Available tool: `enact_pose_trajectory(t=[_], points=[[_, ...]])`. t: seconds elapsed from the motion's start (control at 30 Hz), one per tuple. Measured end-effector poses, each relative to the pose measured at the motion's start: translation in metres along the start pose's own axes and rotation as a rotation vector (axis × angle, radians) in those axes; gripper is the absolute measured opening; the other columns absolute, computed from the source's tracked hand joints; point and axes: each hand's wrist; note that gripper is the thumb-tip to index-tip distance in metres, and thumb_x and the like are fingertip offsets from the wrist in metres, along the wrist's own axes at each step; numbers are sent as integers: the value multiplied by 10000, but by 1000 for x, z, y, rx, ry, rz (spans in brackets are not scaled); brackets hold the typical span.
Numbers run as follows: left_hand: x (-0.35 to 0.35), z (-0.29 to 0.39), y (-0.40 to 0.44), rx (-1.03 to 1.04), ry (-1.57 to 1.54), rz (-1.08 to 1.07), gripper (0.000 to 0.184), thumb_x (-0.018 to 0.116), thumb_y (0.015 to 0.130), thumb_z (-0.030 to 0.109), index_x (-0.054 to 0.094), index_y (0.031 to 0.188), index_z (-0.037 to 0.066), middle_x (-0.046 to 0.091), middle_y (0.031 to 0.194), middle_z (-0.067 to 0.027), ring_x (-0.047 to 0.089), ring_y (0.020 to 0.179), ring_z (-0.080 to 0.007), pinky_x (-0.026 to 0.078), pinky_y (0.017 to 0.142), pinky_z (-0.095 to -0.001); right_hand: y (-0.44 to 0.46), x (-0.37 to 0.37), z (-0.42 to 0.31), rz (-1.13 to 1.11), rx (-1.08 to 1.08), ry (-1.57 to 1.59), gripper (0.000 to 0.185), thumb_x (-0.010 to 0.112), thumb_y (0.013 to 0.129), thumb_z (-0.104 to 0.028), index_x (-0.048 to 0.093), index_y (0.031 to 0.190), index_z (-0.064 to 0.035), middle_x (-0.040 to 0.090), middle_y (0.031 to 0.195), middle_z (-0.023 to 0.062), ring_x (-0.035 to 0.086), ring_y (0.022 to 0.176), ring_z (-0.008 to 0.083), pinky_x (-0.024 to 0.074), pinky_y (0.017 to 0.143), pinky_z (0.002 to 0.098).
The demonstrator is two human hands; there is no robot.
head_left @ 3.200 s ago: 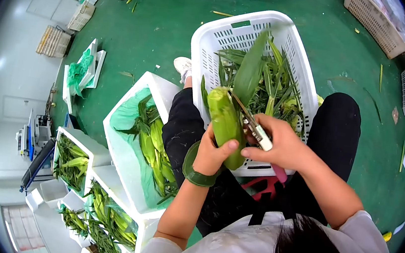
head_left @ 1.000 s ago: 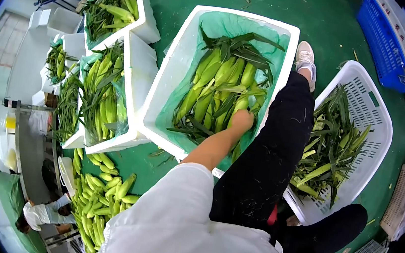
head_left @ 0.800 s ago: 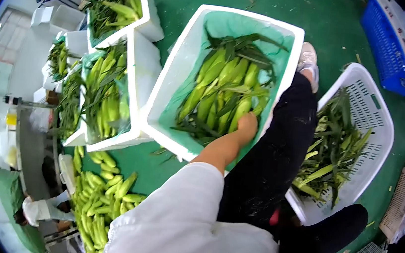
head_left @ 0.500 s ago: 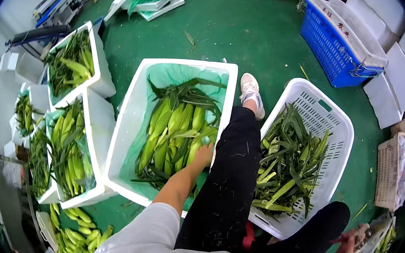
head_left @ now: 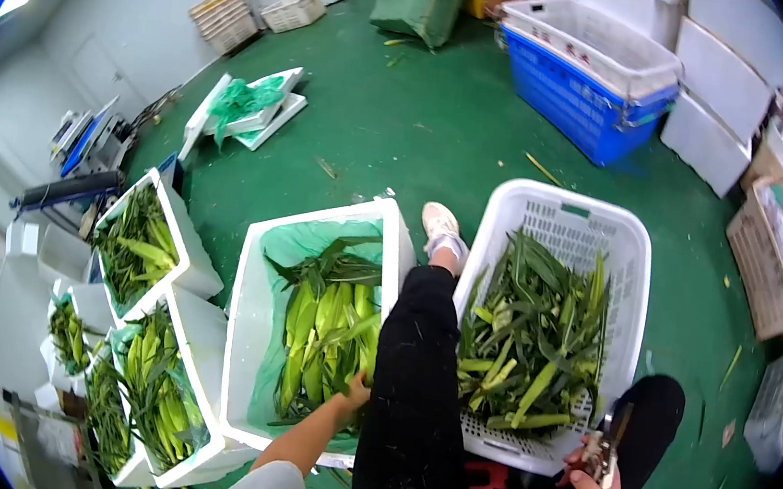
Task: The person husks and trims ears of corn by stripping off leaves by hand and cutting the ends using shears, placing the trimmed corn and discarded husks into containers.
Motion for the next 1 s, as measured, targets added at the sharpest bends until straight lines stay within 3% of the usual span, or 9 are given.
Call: enact_pose_trajectory(t=[0.1, 0.17, 0.23, 0.3, 0.4, 0.43, 0.63, 0.9, 1.0], points=[[-20, 252, -110, 27, -235, 81, 494, 725, 813, 87, 526, 1264, 53, 660, 1081, -66, 614, 961, -182, 498, 866, -344, -3, -8, -7, -253, 240, 64, 617, 714, 808, -83, 468, 1369, -1, 634, 1085, 82, 582, 972, 155, 477, 861, 293], [-30, 329, -135, 157, -279, 135, 569, 724, 800, 74, 480, 1312, 31, 639, 1140, -80, 609, 1015, -207, 488, 908, -344, 7, -9, -2, -361, 262, 23, 630, 717, 817, -98, 456, 1384, -14, 624, 1105, 75, 566, 1017, 147, 464, 886, 293], [-28, 407, -160, 293, -245, -132, 683, 774, 754, 91, 461, 1356, 19, 611, 1213, -94, 591, 1081, -208, 477, 934, -339, 28, 3, -3, -482, 68, -151, 657, 726, 832, -141, 429, 1405, -16, 600, 1144, 81, 550, 1056, 152, 451, 906, 300], [-5, 460, -183, 556, 82, -101, 764, 814, 714, 120, 451, 1378, 14, 606, 1232, -99, 584, 1122, -198, 474, 948, -333, 49, 24, -14, -542, -90, -290, 701, 737, 844, -191, 393, 1424, -3, 576, 1178, 100, 544, 1087, 174, 435, 943, 318], [42, 498, -215, 727, 440, -96, 723, 804, 713, 115, 480, 1352, 17, 615, 1157, -76, 587, 1074, -165, 457, 948, -300, 73, 51, -34, -473, -202, -399, 801, 772, 814, -289, 364, 1416, 45, 561, 1215, 169, 540, 1148, 241, 408, 1012, 350], [58, 511, -232, 789, 679, -11, 738, 814, 694, 150, 490, 1347, 36, 619, 1137, -109, 618, 1061, -244, 478, 931, -319, 80, 53, -36, -418, -198, -434, 845, 787, 792, -320, 358, 1412, 60, 555, 1234, 199, 537, 1177, 274, 398, 1034, 365], [95, 501, -238, 702, 827, -105, 712, 806, 687, 201, 508, 1322, 75, 611, 1121, -149, 630, 1025, -336, 515, 854, -385, 103, 28, -14, -164, -585, -686, 808, 797, 726, -321, 442, 1338, 70, 545, 1244, 255, 537, 1175, 381, 412, 1026, 407], [106, 493, -213, 763, 958, -245, 681, 781, 690, 278, 539, 1297, 87, 613, 1102, -162, 620, 1006, -356, 515, 857, -403, 109, 13, 36, -153, -227, -489, 309, 749, 770, -267, 636, 901, -10, 650, 744, 115, 619, 671, 227, 498, 653, 368], [85, 504, -180, 704, 919, -659, 733, 781, 697, 329, 515, 1338, 94, 630, 1189, -199, 626, 1064, -341, 495, 924, -393, 93, -3, 38, -350, 144, -163, 249, 728, 834, -277, 646, 834, -42, 627, 639, 60, 604, 585, 167, 501, 579, 336]])
Point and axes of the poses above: each hand's wrist, its own y-axis towards the middle knuckle, its own x-axis out of the palm, z = x × y
